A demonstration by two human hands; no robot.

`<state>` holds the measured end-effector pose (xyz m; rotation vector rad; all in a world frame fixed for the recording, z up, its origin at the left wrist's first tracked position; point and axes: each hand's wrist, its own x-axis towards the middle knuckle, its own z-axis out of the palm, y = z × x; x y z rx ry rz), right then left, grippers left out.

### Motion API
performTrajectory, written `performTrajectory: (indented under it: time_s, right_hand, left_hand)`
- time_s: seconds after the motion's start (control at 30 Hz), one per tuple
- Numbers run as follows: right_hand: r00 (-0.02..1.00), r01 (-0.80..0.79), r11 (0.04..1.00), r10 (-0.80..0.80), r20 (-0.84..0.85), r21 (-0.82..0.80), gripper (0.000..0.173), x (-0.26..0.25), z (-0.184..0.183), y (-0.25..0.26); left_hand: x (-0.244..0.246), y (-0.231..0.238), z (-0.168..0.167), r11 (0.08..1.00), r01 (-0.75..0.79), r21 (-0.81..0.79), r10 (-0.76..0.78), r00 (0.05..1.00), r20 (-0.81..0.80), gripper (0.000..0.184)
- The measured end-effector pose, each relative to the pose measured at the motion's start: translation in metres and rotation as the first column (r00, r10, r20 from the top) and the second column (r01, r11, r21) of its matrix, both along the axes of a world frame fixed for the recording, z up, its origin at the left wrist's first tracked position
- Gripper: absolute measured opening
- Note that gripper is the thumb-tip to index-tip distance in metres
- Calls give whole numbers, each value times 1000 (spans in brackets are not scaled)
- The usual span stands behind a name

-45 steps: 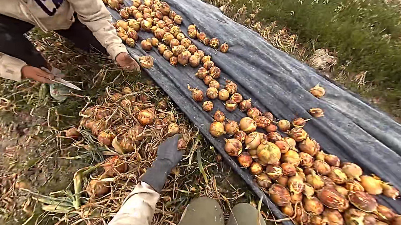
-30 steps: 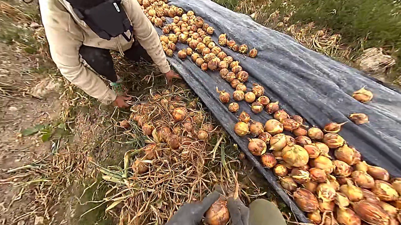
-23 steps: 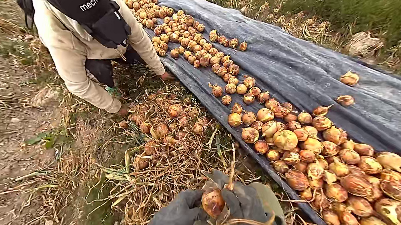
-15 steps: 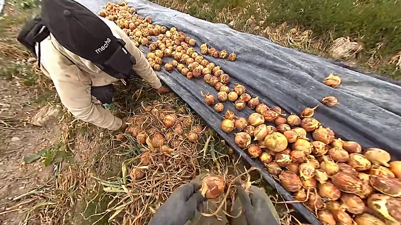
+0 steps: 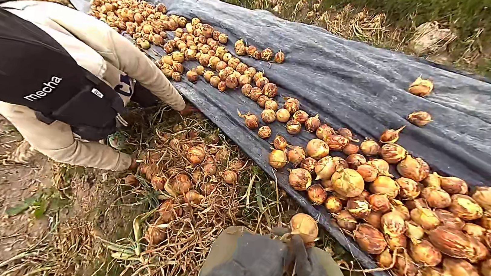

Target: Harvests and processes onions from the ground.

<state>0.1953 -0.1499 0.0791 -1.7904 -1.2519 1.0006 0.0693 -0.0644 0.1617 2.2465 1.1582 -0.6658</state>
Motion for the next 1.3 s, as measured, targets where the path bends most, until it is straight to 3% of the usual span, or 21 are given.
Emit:
performTrajectory:
  time_s: [0.07, 0.13, 0.2, 0.27, 0.33, 0.37, 0.47, 0.57, 0.67, 0.77, 0.83, 0.9, 0.97, 1.03, 1.1, 1.2, 1.23, 1.3]
  right_hand:
    - [997, 16, 995, -9, -75, 99, 53, 27, -5, 38]
    - [996, 86, 980, -89, 8, 179, 53, 56, 2, 76]
    - [973, 222, 967, -227, 32, 124, 49, 76, 18, 105]
    - [946, 318, 948, -315, 69, -32, 52, 85, 27, 127]
    - [970, 243, 934, -226, 95, -261, 61, 88, 18, 129]
    - [990, 139, 917, -131, 47, -373, 62, 87, 12, 124]
    - [987, -101, 840, 16, -161, -534, 56, 64, 2, 99]
    - [986, -122, 788, 163, 13, -604, 74, 35, 4, 90]
    - [966, -171, 835, 245, 76, -523, 79, 10, 9, 107]
    - [977, -170, 922, 111, -184, -347, 85, -23, 34, 118]
    - [900, -135, 967, 29, -435, -214, 74, -52, 45, 104]
    - [785, -24, 997, -29, -619, -77, 59, -85, 31, 74]
    - [779, 41, 995, -88, -621, -91, 55, -108, 36, 48]
    - [842, 0, 997, -42, -537, -78, 58, -117, 47, 28]
    - [933, -71, 997, 54, -357, -34, 60, -123, 57, 10]
    - [994, -90, 971, 74, 79, 222, 54, -126, 47, -6]
    - [992, -104, 963, 83, 93, 248, 52, -124, 47, -9]
    - [978, -117, 992, 124, -168, 52, 47, -117, 65, -10]
  left_hand:
    - [0, 36, -3, 995, -72, -67, 68, 996, -57, 41]
    - [-10, 95, -9, 942, -328, -70, 311, 932, -184, 48]
    - [-30, 145, -36, 820, -569, -54, 545, 807, -226, 52]
    - [-48, 179, -84, 653, -756, -50, 741, 651, -162, 60]
    - [-63, 195, -159, 558, -826, 78, 824, 563, 60, 68]
    - [-61, 206, -180, 520, -849, 95, 844, 528, 93, 74]
    - [-55, 217, -196, 496, -863, 98, 859, 504, 89, 74]
    - [-71, 198, -170, 613, -789, -38, 758, 573, 312, 71]
    - [-87, 159, -103, 716, -649, -255, 666, 529, 526, 74]
    - [-97, 111, -41, 763, -505, -404, 631, 444, 636, 77]
    - [-110, 85, -16, 827, -382, -413, 556, 444, 702, 73]
    - [-131, 68, -1, 878, -301, -372, 477, 507, 718, 71]
    - [-154, 51, 18, 906, -233, -354, 419, 624, 659, 75]
    - [-173, 31, 34, 894, -179, -410, 402, 722, 563, 78]
    - [-188, 9, 45, 825, -212, -524, 482, 747, 457, 75]
    - [-197, -19, 46, 635, -294, -714, 691, 629, 356, 55]
    - [-197, -27, 41, 576, -308, -757, 754, 559, 345, 52]
    - [-197, -32, 39, 572, -335, -749, 783, 497, 375, 52]
